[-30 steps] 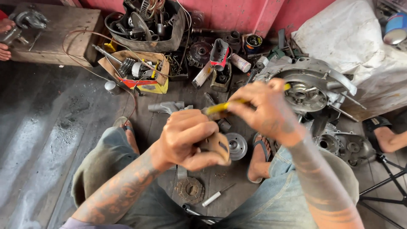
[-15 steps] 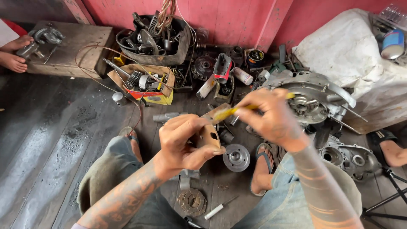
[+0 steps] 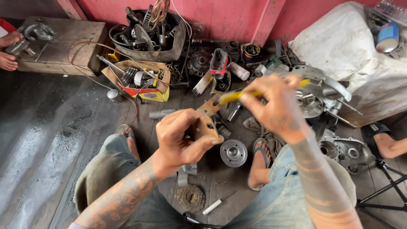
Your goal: Cleaning a metal engine bracket using a small brush to remove dirt and grime.
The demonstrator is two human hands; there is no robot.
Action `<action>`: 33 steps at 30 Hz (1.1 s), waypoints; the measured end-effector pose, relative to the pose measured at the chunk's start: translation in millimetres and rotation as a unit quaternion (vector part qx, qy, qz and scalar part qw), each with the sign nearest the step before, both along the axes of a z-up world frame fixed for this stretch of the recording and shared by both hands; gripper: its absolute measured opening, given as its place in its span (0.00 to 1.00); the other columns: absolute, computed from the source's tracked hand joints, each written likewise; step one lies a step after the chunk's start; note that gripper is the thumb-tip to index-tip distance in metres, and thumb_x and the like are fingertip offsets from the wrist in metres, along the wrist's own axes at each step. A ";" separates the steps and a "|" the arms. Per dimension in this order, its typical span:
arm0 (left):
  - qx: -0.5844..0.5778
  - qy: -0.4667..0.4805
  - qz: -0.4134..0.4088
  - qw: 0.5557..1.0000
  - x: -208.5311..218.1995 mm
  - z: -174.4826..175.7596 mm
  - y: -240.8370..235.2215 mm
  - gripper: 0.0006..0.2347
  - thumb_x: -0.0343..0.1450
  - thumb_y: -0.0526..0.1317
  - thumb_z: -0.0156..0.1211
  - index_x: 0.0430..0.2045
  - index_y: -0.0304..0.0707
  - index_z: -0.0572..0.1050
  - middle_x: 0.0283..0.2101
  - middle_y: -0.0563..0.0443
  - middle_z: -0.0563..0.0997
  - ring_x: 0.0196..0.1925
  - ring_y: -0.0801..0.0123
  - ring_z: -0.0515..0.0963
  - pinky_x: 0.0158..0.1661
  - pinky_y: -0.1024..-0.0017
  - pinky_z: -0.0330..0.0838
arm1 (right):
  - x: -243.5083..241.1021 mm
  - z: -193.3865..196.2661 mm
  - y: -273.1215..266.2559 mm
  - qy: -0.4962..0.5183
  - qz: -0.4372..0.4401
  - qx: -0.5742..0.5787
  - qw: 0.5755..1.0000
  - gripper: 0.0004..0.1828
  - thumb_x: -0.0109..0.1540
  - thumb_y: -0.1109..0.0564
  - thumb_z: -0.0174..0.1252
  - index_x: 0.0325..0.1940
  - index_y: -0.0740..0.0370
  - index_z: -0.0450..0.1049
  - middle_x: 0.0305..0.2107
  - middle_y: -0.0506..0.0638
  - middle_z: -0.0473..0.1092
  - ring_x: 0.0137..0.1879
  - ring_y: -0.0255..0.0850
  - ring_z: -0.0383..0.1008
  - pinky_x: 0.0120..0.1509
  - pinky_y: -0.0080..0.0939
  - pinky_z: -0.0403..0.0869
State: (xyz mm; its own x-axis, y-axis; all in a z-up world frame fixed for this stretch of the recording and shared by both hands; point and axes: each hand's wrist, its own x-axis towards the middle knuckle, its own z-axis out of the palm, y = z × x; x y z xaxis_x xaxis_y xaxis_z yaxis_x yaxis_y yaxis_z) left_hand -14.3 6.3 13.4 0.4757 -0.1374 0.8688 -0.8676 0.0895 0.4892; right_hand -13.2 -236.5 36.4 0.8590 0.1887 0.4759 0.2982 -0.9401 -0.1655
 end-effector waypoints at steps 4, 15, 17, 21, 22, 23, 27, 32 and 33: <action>-0.002 -0.019 0.006 1.000 -0.4 -1.9 -3.5 0.13 0.69 0.46 0.69 0.25 0.35 0.75 0.14 0.54 0.71 0.12 0.66 0.67 0.19 0.72 0.69 | -1.3 0.9 12.5 0.046 0.076 0.097 0.991 0.05 0.64 0.46 0.63 0.35 0.41 0.76 0.26 0.36 0.72 0.41 0.36 0.73 0.58 0.45 0.54; -0.016 -0.038 0.018 0.999 0.2 -8.4 -10.8 0.15 0.70 0.48 0.68 0.26 0.33 0.74 0.15 0.52 0.73 0.13 0.65 0.70 0.20 0.72 0.69 | -3.2 3.5 4.5 -0.019 0.067 0.032 0.997 0.05 0.67 0.50 0.61 0.37 0.45 0.78 0.29 0.41 0.72 0.43 0.42 0.72 0.58 0.51 0.55; -0.028 -0.036 0.005 0.999 0.5 -6.6 -11.0 0.14 0.70 0.48 0.67 0.25 0.35 0.74 0.16 0.55 0.75 0.13 0.68 0.70 0.20 0.73 0.70 | -6.5 11.1 -3.3 -0.051 0.016 -0.027 0.998 0.05 0.68 0.48 0.61 0.39 0.46 0.78 0.29 0.43 0.70 0.42 0.42 0.70 0.60 0.52 0.54; -0.043 -0.054 0.008 0.998 -4.1 -5.6 -18.1 0.16 0.68 0.50 0.69 0.24 0.35 0.75 0.14 0.57 0.74 0.12 0.68 0.69 0.20 0.73 0.68 | -15.4 4.2 24.4 -0.018 0.131 0.075 0.988 0.06 0.64 0.46 0.62 0.34 0.44 0.76 0.25 0.40 0.70 0.39 0.39 0.71 0.57 0.45 0.53; -0.041 -0.057 0.012 0.997 -2.6 -7.2 -19.5 0.16 0.68 0.49 0.70 0.24 0.35 0.74 0.14 0.55 0.73 0.12 0.67 0.68 0.20 0.72 0.68 | -13.7 8.8 17.9 -0.048 0.086 0.021 0.995 0.05 0.66 0.48 0.62 0.36 0.46 0.77 0.28 0.42 0.72 0.42 0.41 0.72 0.58 0.48 0.54; -0.039 -0.060 0.015 0.997 -1.2 -9.0 -20.3 0.16 0.67 0.48 0.71 0.24 0.34 0.74 0.15 0.54 0.72 0.12 0.65 0.68 0.20 0.72 0.68 | -12.1 13.1 12.0 -0.078 0.040 -0.032 0.996 0.05 0.68 0.51 0.61 0.38 0.48 0.78 0.30 0.44 0.73 0.45 0.43 0.73 0.59 0.51 0.55; 0.023 -0.032 0.018 0.999 -8.2 -4.9 -12.6 0.15 0.61 0.43 0.72 0.26 0.32 0.73 0.21 0.54 0.73 0.19 0.67 0.66 0.25 0.70 0.62 | -16.1 17.0 11.5 -0.128 0.002 -0.115 0.985 0.05 0.69 0.51 0.65 0.41 0.51 0.82 0.31 0.44 0.72 0.39 0.39 0.63 0.62 0.49 0.50; 0.043 -0.029 0.011 0.999 -9.1 -3.9 -12.5 0.14 0.63 0.44 0.71 0.27 0.33 0.74 0.19 0.55 0.72 0.18 0.68 0.65 0.25 0.71 0.62 | -10.3 13.0 5.6 -0.059 0.050 -0.089 0.993 0.05 0.65 0.47 0.64 0.40 0.47 0.81 0.32 0.41 0.73 0.42 0.39 0.65 0.63 0.51 0.52; 0.042 -0.027 0.013 0.999 -8.7 -2.4 -10.0 0.14 0.63 0.44 0.71 0.27 0.33 0.74 0.19 0.55 0.72 0.18 0.68 0.65 0.25 0.71 0.62 | -12.8 15.6 7.8 -0.057 0.052 -0.090 0.993 0.05 0.65 0.47 0.64 0.40 0.47 0.81 0.32 0.41 0.73 0.42 0.39 0.65 0.63 0.51 0.52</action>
